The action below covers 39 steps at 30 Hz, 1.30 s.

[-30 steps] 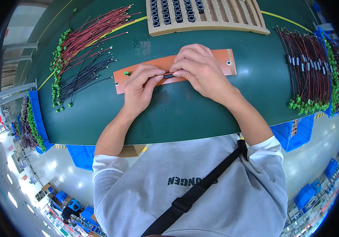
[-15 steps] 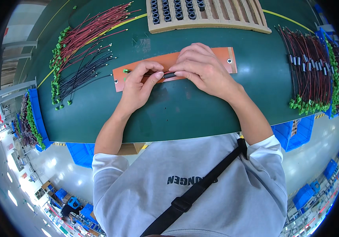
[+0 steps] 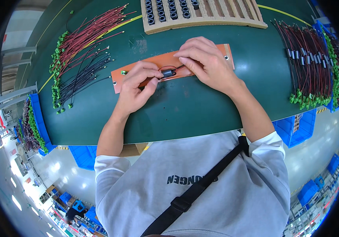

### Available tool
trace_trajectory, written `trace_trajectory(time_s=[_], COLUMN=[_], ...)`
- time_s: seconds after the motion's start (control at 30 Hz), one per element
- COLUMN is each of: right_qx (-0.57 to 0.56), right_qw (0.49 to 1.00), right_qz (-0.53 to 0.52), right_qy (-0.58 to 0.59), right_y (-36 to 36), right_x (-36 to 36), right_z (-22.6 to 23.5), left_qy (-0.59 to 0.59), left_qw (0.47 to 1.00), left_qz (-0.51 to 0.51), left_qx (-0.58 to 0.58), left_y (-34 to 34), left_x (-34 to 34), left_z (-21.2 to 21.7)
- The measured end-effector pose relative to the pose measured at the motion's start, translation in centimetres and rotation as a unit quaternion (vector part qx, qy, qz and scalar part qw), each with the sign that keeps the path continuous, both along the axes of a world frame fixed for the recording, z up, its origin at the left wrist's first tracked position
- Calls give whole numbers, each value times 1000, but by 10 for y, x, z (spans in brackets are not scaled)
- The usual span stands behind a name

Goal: The person assembles wire harnesses by hand at a workbench. They pick up red and black wires, insert them into a grey connector, and then attach a green connector to the other end. The completed harnesses are placed into a wooden storage rack.

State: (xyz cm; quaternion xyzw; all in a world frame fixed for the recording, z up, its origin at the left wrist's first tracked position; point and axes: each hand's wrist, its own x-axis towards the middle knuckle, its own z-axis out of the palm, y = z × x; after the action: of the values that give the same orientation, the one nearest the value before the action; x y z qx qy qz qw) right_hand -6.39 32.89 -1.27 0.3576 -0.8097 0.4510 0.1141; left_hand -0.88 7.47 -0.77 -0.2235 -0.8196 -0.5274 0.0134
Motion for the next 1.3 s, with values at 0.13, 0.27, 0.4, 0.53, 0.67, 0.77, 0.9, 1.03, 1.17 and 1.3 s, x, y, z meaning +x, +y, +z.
trace_trajectory(time_s=[0.13, 0.27, 0.4, 0.53, 0.67, 0.77, 0.9, 1.03, 1.17, 1.3], right_qx=[-5, -44, -41, -43, -96, -223, -226, -274, -259, -233], right_qw=[998, 986, 979, 944, 977, 820, 817, 829, 876, 895], right_qz=[-53, -75, 22, 15, 10, 69, 78, 74, 60, 60], right_qy=[44, 144, 200, 326, -190, -523, -524, -481, -401, -374], right_y=[-2, -2, -1, 1, -3, -10, -45, -64, -67, -65], right_x=[1, 13, 33, 55, 70, 67, 66, 55, 47, 42], right_z=[4, 15, 24, 42, 43, 10, 14, 6, -5, -7], left_qy=[28, -53, -85, -81, -48, -51, -71, -70, -43, 82], left_qw=[999, 984, 970, 965, 961, 961, 950, 944, 954, 988], left_qz=[10, 82, 88, 98, 95, 97, 102, 106, 109, 99], left_qx=[-13, 147, 212, 230, 255, 253, 285, 305, 275, 87], left_y=[3, 4, 7, 8, 9, 9, 8, 9, 9, -3], left_x=[-1, 2, 5, 7, 4, 4, 6, 7, 10, 7], left_z=[2, -15, -19, -18, -23, -22, -21, -17, -16, -7])
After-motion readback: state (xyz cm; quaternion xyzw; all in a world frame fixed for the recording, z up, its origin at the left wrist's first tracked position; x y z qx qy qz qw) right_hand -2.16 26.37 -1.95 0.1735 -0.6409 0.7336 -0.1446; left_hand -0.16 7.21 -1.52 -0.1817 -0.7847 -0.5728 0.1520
